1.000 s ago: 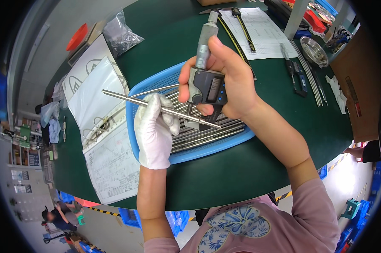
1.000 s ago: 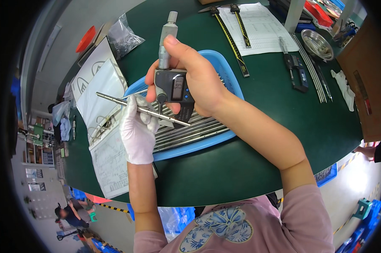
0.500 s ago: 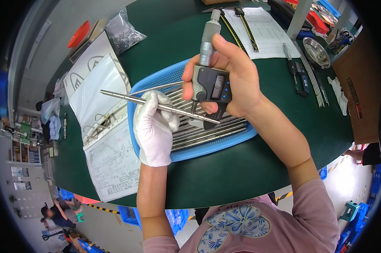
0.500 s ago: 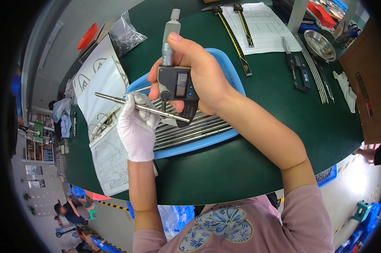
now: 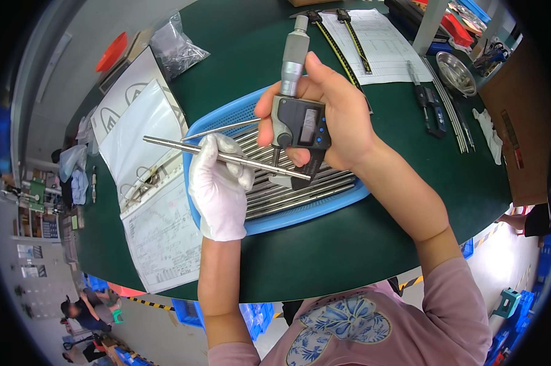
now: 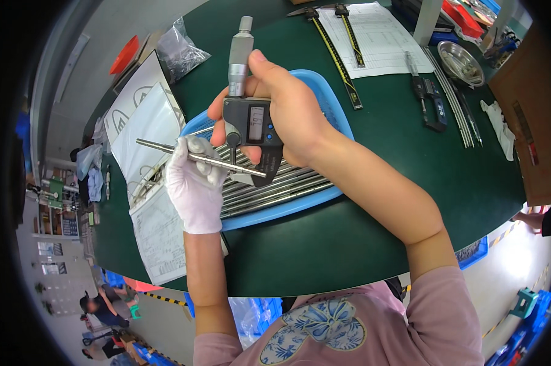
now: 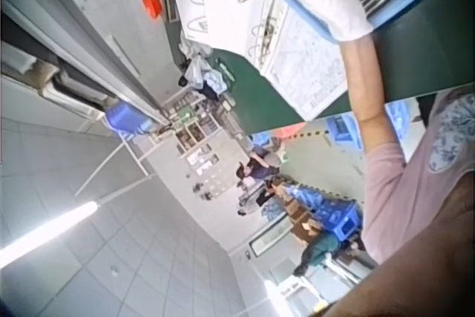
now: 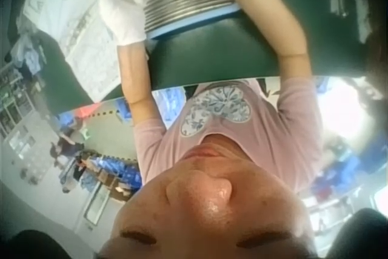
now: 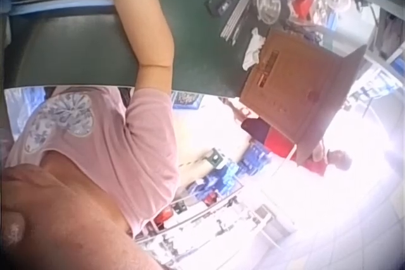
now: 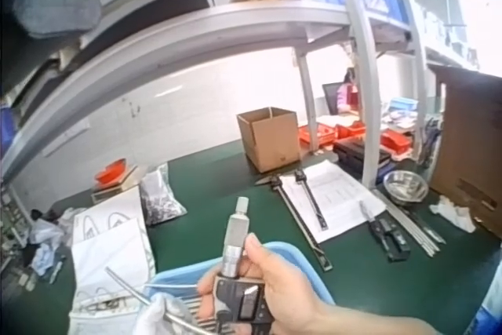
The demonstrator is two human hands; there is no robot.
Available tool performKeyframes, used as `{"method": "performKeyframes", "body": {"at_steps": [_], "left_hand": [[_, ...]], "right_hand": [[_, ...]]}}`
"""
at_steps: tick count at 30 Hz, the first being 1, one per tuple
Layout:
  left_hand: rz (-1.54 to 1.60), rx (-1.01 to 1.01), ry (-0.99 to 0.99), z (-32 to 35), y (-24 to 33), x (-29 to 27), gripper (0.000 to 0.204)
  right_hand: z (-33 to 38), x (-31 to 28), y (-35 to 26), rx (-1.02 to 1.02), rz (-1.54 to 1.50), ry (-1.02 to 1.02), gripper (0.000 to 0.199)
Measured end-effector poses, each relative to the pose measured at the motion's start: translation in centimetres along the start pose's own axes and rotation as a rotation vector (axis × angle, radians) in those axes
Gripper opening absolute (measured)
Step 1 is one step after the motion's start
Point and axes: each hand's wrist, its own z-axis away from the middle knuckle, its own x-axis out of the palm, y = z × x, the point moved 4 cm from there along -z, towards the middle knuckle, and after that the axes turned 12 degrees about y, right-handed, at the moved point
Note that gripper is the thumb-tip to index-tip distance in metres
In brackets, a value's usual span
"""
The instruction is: The recorder measures the diameter of metal rods using a digital micrometer and references a binder containing documentation.
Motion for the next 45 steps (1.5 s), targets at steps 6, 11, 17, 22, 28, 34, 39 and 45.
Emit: {"method": "performKeyframes", "body": {"at_steps": [6, 11, 17, 22, 28, 34, 39, 45], "left_hand": [[0.033, 0.063, 0.008, -0.02, 0.13, -0.04, 0.021], [0.029, 0.075, 0.004, -0.05, 0.21, -0.12, 0.022], [0.033, 0.057, 0.021, 0.07, 0.26, 0.09, 0.023], [0.017, 0.067, 0.029, 0.01, 0.26, -0.06, 0.024], [0.012, 0.094, 0.024, -0.06, 0.37, -0.06, 0.025], [0.010, 0.096, 0.060, 0.08, 0.44, 0.18, 0.024], [0.005, 0.087, 0.071, 0.09, 0.36, 0.03, 0.024], [0.001, 0.090, 0.090, 0.01, 0.41, -0.17, 0.024]], "right_hand": [[-0.17, -0.22, 0.06, 0.036, -0.016, 0.002, 0.067], [-0.05, 0.14, -0.21, 0.020, 0.025, 0.025, 0.064], [0.15, 0.24, -0.48, -0.003, 0.068, 0.023, 0.065], [0.16, 0.25, -0.20, -0.018, 0.083, -0.009, 0.066], [0.18, 0.15, -0.12, 0.019, 0.049, -0.021, 0.068], [0.24, 0.27, -0.67, -0.017, 0.105, -0.003, 0.066], [0.22, 0.36, -0.55, -0.033, 0.115, 0.025, 0.065], [0.27, 0.27, -0.47, -0.060, 0.161, -0.031, 0.065]]}}
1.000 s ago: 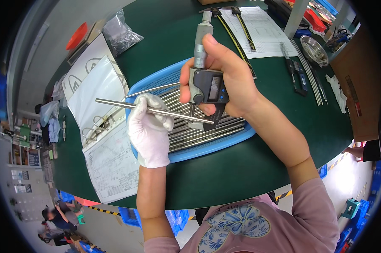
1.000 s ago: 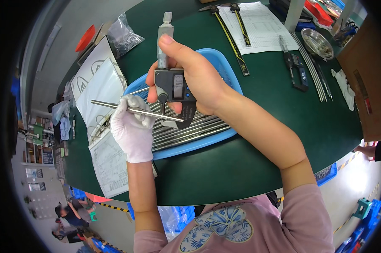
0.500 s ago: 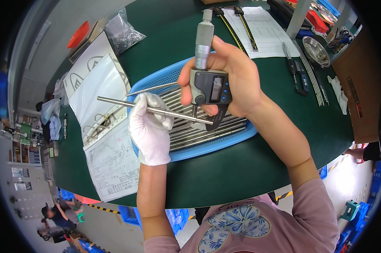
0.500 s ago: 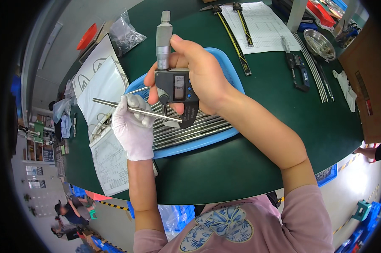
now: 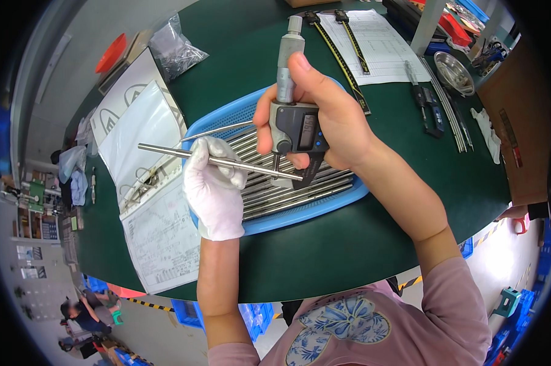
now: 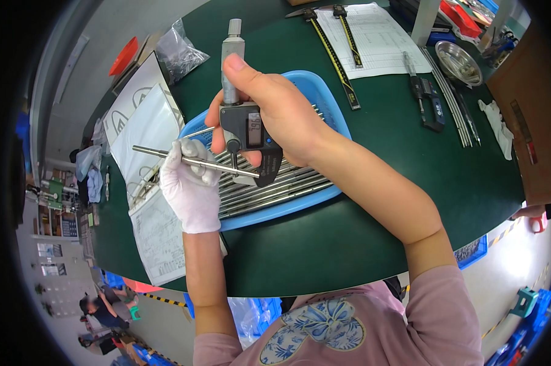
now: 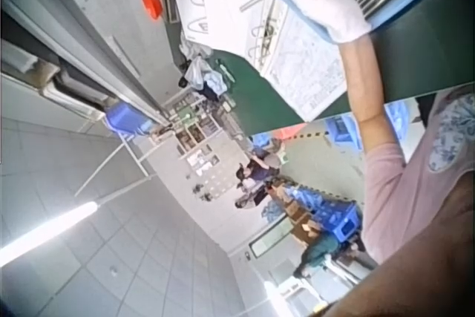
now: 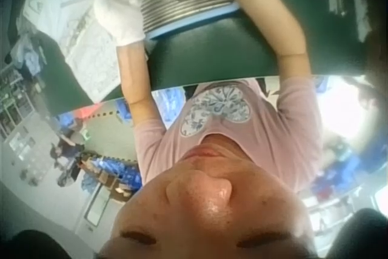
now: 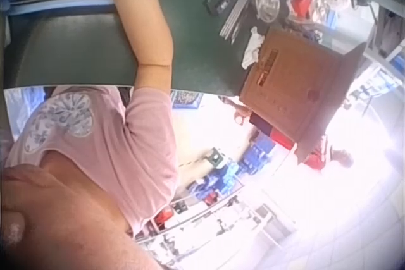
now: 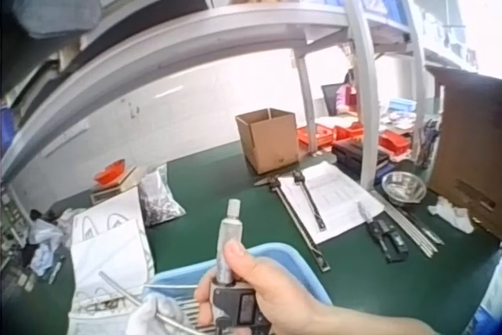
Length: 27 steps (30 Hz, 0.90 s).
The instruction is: The recorder measures the diameter of metal rods using a digital micrometer and references a binder containing documentation.
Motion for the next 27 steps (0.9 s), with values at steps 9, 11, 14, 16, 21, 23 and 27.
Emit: {"method": "performKeyframes", "body": {"at_steps": [9, 11, 14, 16, 21, 23, 27], "left_hand": [[0.033, -0.001, -0.037, -0.07, -0.02, 0.07, 0.025], [0.026, 0.007, -0.035, -0.05, -0.02, 0.15, 0.025], [0.055, -0.018, -0.045, -0.06, -0.07, -0.02, 0.024], [0.045, -0.009, -0.039, -0.09, -0.01, -0.17, 0.024], [0.032, -0.001, -0.014, -0.06, -0.07, 0.10, 0.024], [0.029, 0.006, 0.001, -0.06, -0.04, 0.05, 0.024], [0.030, 0.008, -0.024, -0.05, 0.06, 0.02, 0.024]], "right_hand": [[-0.13, -0.02, 0.39, 0.018, -0.044, 0.039, 0.067], [-0.11, -0.06, 0.33, 0.021, -0.065, 0.051, 0.067], [0.00, 0.01, 0.05, 0.020, -0.017, 0.049, 0.068], [0.02, 0.16, 0.09, 0.052, -0.063, 0.030, 0.067], [0.09, 0.03, -0.09, 0.049, -0.101, 0.019, 0.068], [0.04, 0.16, -0.09, 0.047, -0.100, 0.021, 0.068], [0.08, 0.21, -0.19, 0.013, -0.014, 0.034, 0.067]]}}
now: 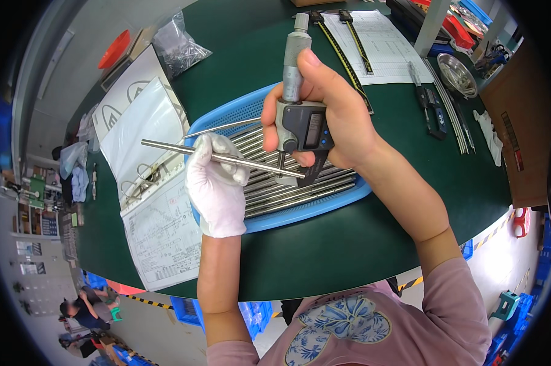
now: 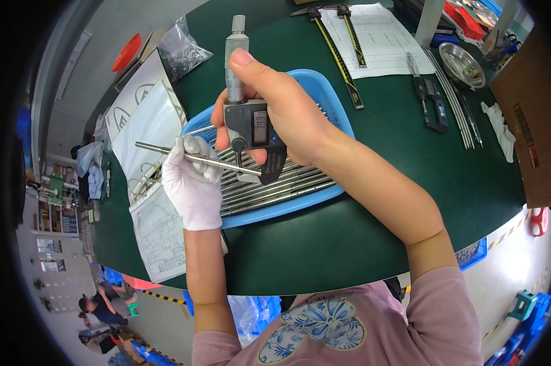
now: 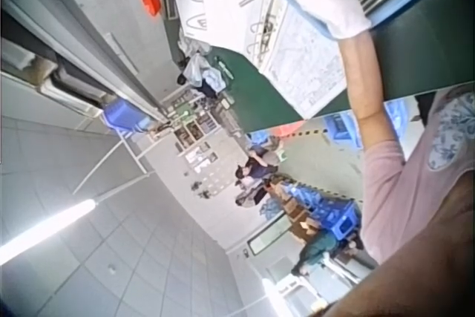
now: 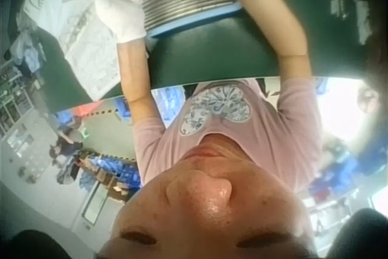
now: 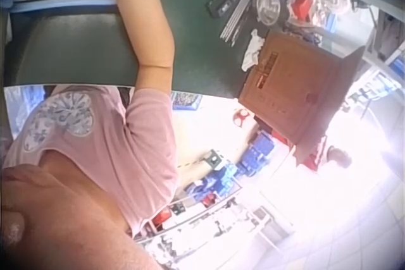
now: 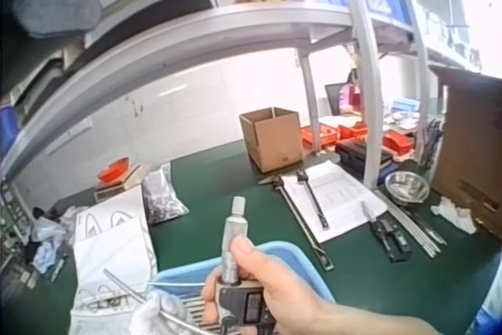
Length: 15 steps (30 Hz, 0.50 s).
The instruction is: The recorder measures the diameter of metal rods using a digital micrometer and references a binder containing documentation.
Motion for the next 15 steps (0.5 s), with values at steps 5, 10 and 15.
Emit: {"method": "performKeyframes", "body": {"at_steps": [5, 10, 15], "left_hand": [[0.005, -0.029, 0.000, -0.1, -0.1, -0.2, 0.023], [-0.010, -0.032, 0.015, 0.0, 0.0, -0.1, 0.024], [0.010, 0.067, 0.239, 0.0, 0.3, -0.1, 0.029]], "right_hand": [[0.0, -0.1, 0.0, -0.023, 0.048, -0.013, 0.067], [0.0, -0.1, -0.2, -0.045, 0.044, -0.025, 0.068], [-0.9, -3.0, -2.3, -0.234, 0.132, 0.209, 0.067]]}}
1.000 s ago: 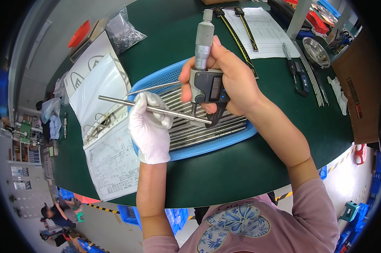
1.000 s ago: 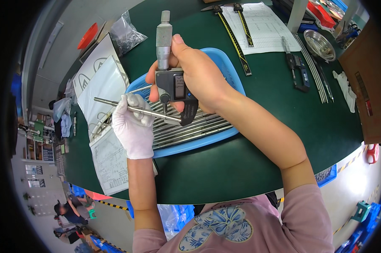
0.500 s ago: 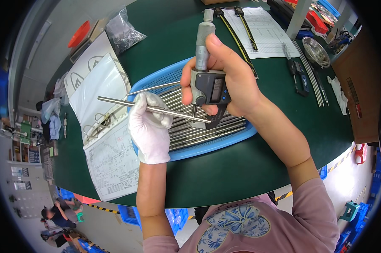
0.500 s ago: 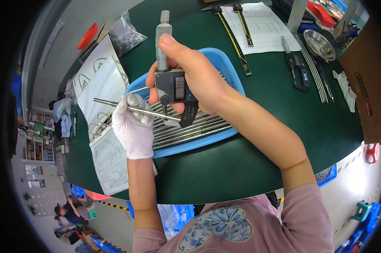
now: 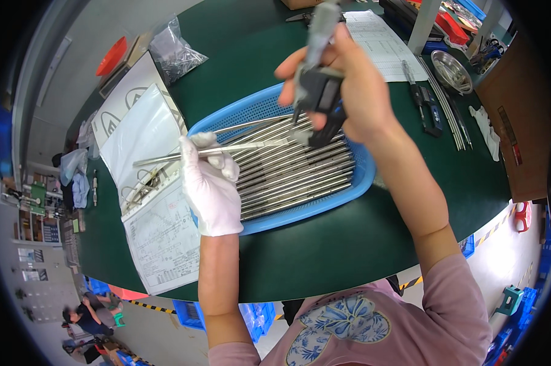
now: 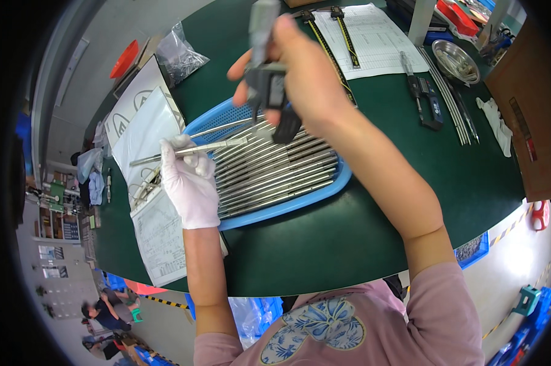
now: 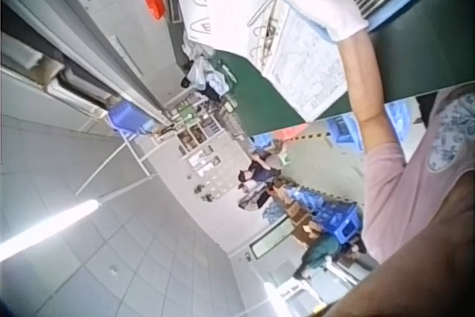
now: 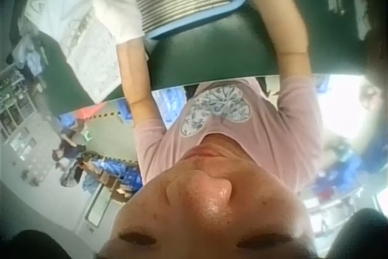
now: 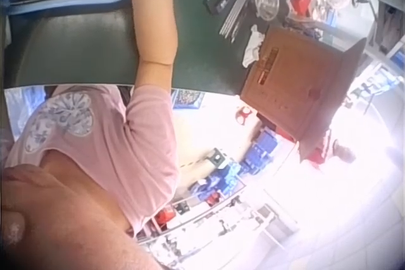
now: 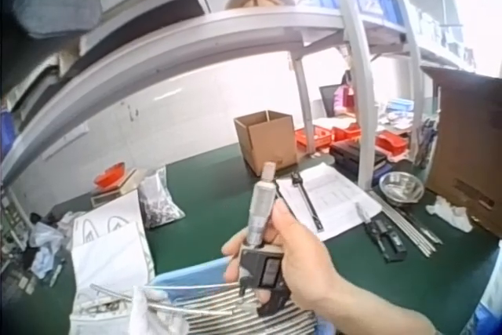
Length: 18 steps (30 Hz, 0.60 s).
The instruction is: The recorder measures the diameter of metal rods using a digital micrometer and references a binder containing documentation.
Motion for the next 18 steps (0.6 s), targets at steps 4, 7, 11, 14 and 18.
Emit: {"method": "performKeyframes", "body": {"at_steps": [4, 7, 11, 14, 18], "left_hand": [[-0.118, 0.107, -0.210, 0.1, 0.3, 0.3, 0.031], [-0.152, 0.087, -0.306, 0.4, 0.2, 0.9, 0.031], [0.067, -0.255, -0.580, 1.5, 0.4, 1.8, 0.036], [0.100, -0.289, -0.589, 1.5, 0.8, 1.8, 0.038], [-0.149, 0.093, -0.406, 1.4, 0.5, 1.4, 0.027]], "right_hand": [[-0.6, -2.4, -3.0, -0.097, -0.107, 0.219, 0.067], [-0.6, -3.0, -4.1, -0.062, -0.273, 0.240, 0.068], [-0.6, -3.3, -4.3, -0.079, -0.280, 0.232, 0.067], [-0.5, -2.6, -3.3, -0.057, -0.171, 0.195, 0.067], [-0.2, -1.4, -1.3, -0.015, -0.079, 0.062, 0.065]]}}
